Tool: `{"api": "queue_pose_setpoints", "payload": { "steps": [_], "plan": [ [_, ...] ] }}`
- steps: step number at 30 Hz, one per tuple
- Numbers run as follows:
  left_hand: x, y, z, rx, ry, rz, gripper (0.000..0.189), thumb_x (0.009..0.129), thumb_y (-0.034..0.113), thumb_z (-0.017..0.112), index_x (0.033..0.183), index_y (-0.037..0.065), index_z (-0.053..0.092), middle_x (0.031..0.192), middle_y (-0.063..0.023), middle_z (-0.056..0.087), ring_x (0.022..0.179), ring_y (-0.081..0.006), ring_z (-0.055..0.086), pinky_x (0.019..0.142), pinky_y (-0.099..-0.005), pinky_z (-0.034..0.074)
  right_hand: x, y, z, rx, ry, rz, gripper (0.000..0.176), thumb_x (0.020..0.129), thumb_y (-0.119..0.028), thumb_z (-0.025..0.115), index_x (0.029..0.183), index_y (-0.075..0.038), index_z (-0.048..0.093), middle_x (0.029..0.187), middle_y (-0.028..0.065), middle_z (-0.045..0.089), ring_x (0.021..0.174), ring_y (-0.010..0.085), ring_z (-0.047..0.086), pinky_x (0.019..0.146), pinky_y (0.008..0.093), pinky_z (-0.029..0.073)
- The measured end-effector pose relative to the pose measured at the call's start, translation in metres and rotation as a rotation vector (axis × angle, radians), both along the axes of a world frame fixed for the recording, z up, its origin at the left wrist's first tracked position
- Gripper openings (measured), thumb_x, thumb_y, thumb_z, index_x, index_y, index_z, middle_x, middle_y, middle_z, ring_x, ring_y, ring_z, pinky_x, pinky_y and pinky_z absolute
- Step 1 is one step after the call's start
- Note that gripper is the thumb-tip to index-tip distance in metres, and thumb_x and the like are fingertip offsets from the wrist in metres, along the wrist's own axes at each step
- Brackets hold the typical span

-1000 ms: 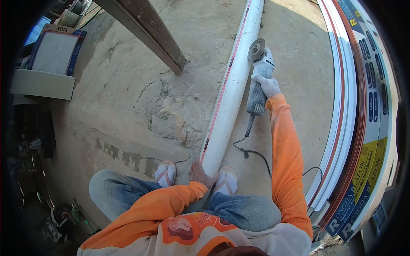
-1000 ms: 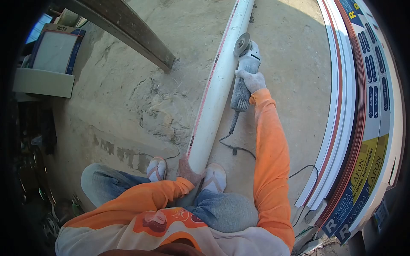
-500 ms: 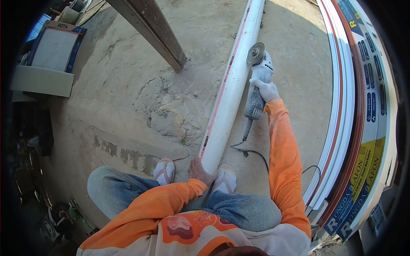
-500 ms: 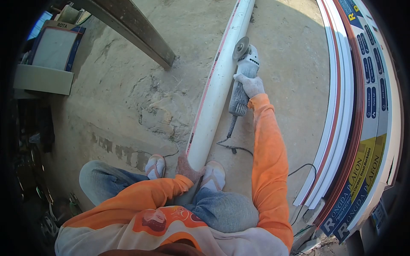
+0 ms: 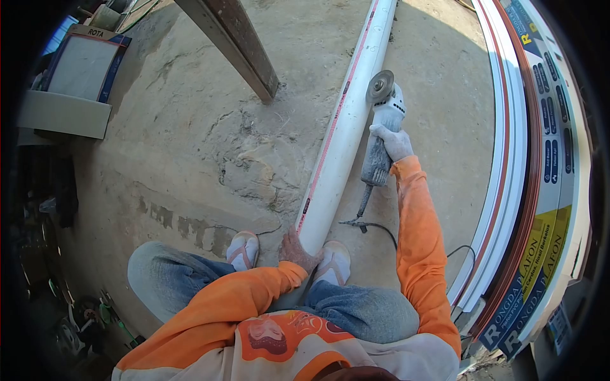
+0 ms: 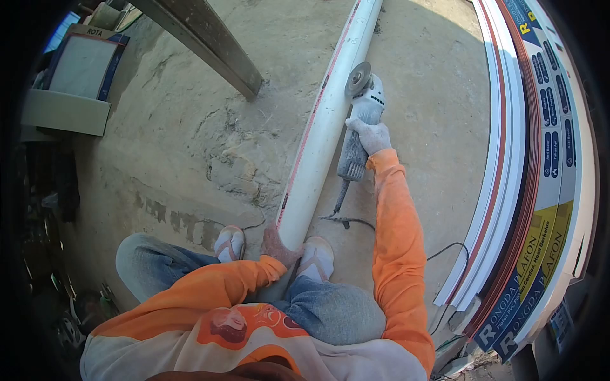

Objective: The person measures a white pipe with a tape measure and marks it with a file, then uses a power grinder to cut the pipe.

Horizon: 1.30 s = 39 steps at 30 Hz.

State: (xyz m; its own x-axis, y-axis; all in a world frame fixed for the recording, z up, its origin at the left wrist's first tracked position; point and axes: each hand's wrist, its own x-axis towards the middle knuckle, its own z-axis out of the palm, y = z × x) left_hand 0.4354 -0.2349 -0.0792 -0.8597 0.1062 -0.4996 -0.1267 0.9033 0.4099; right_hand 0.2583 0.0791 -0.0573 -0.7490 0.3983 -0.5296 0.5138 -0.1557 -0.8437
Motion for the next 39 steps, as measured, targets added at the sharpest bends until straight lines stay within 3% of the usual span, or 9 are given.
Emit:
{"api": "queue_pose_setpoints", "payload": {
  "steps": [21,29,34,36,39],
  "plan": [
    [0.002,0.0,-0.002,0.003,0.01,-0.009,0.11,0.058,0.041,0.079,0.139,0.001,0.016,0.117,-0.0246,0.041,0.108,-0.0431,0.045,0.094,-0.0492,0.038,0.024,-0.016,0.013,0.132,-0.066,0.088,0.051,0.07,-0.034,0.073,0.099,0.006,0.062,0.084,0.0104,0.065,0.072,0.0169,0.062,0.066,0.0304,0.05],
    [0.002,0.0,0.0,-0.005,0.012,0.015,0.108,0.058,0.042,0.079,0.138,0.002,0.019,0.119,-0.0258,0.041,0.111,-0.0432,0.045,0.095,-0.0483,0.039,0.037,-0.019,-0.009,0.075,-0.041,0.061,0.05,0.069,-0.034,0.073,0.098,0.006,0.063,0.084,0.01,0.065,0.073,0.0169,0.062,0.067,0.0297,0.05],
    [0.001,-0.001,-0.001,0.005,-0.01,0.001,0.112,0.059,0.042,0.076,0.141,0.0,0.014,0.121,-0.0252,0.04,0.111,-0.0431,0.044,0.095,-0.0498,0.037,0.044,-0.026,-0.005,0.123,0.013,0.044,0.047,0.069,-0.032,0.073,0.095,0.006,0.063,0.082,0.0099,0.065,0.072,0.0164,0.062,0.066,0.0296,0.05],
    [0.001,-0.001,-0.003,0.003,-0.009,0.0,0.112,0.059,0.042,0.077,0.141,0.0,0.014,0.121,-0.0253,0.04,0.111,-0.043,0.044,0.096,-0.05,0.037,0.046,-0.027,0.001,0.166,-0.026,0.068,0.052,0.067,-0.032,0.074,0.094,0.011,0.062,0.085,0.0154,0.066,0.076,0.0213,0.064,0.068,0.0328,0.051],
    [0.0,0.0,-0.001,-0.005,-0.018,-0.003,0.112,0.058,0.042,0.077,0.141,0.0,0.014,0.121,-0.0254,0.04,0.111,-0.0431,0.044,0.096,-0.0502,0.037,0.05,-0.027,-0.013,0.103,-0.035,0.052,0.052,0.067,-0.033,0.074,0.093,0.011,0.063,0.085,0.0155,0.066,0.076,0.0212,0.064,0.069,0.0328,0.05]
  ]
}}
